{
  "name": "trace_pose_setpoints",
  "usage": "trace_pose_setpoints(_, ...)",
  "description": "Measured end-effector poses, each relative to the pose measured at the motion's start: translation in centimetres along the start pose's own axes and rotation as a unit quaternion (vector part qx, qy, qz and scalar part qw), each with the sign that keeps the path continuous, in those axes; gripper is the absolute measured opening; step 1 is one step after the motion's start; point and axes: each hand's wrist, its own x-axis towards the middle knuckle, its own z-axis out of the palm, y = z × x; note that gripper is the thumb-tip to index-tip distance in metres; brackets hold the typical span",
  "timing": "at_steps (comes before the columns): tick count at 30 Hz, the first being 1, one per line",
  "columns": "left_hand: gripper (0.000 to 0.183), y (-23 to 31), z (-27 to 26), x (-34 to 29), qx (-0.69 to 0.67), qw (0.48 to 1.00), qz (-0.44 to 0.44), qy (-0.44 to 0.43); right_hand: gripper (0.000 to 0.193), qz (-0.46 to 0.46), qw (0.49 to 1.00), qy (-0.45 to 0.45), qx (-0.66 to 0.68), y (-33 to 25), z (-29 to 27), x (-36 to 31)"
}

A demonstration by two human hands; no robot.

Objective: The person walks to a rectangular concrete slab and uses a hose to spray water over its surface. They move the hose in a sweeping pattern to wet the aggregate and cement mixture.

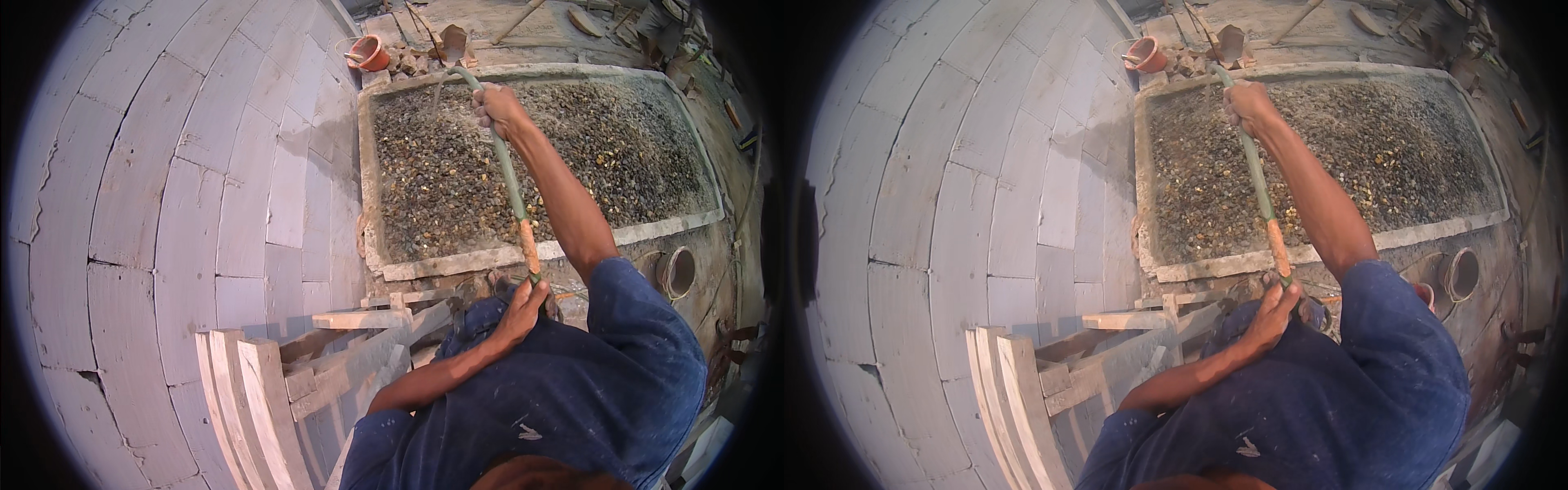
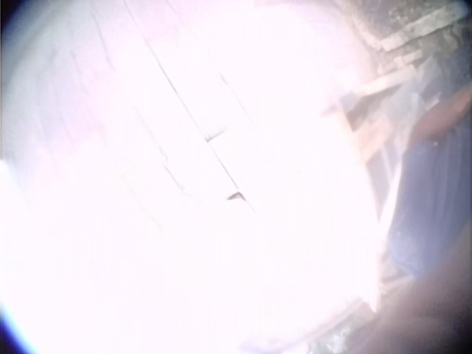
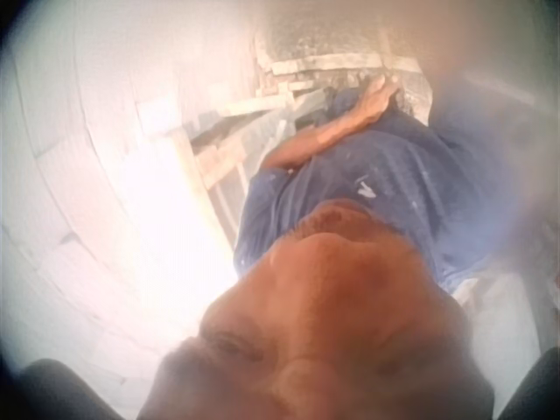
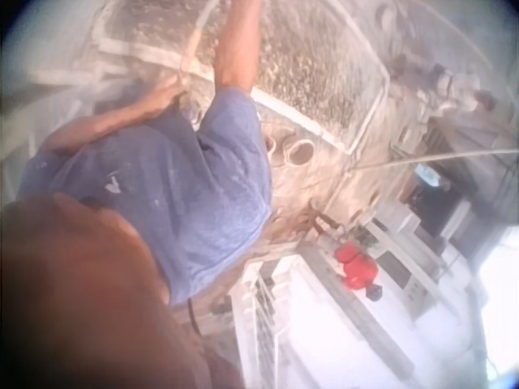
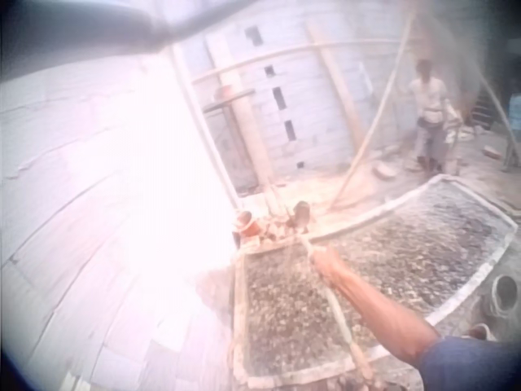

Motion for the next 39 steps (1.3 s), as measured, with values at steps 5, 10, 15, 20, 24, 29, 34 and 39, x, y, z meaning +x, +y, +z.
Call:
trace_pose_setpoints(5,0.035,-0.1,-0.1,-0.2,-0.002,1.000,-0.007,-0.029,0.010,-0.004,1.000,0.018,0.007,-0.2,-0.9,-0.4)
trace_pose_setpoints(10,0.034,-0.2,0.0,-0.4,0.000,0.999,0.005,-0.035,0.010,-0.026,0.999,0.021,0.024,-0.3,-1.5,-0.9)
trace_pose_setpoints(15,0.036,2.8,0.8,-1.3,0.035,0.999,0.008,-0.020,0.011,-0.042,0.997,0.044,0.037,-0.6,-1.9,-1.4)
trace_pose_setpoints(20,0.033,2.9,0.7,-1.3,0.061,0.996,0.047,-0.047,0.009,-0.059,0.997,0.040,-0.015,-0.8,-2.3,-1.8)
trace_pose_setpoints(24,0.036,3.7,0.6,-1.9,0.075,0.997,0.010,-0.036,0.007,-0.070,0.997,0.037,-0.012,-0.6,-1.5,-2.2)
trace_pose_setpoints(29,0.037,2.6,0.7,-1.7,-0.004,0.997,0.037,-0.060,0.006,-0.055,0.996,0.062,-0.033,0.2,-1.9,-1.6)
trace_pose_setpoints(34,0.038,2.1,0.7,-2.1,0.019,0.996,0.036,-0.082,0.009,-0.047,0.996,0.073,-0.016,0.0,-2.5,-2.9)
trace_pose_setpoints(39,0.039,1.7,0.9,-2.6,0.014,0.995,0.032,-0.092,0.013,-0.038,0.995,0.096,-0.016,0.3,-3.1,-3.7)
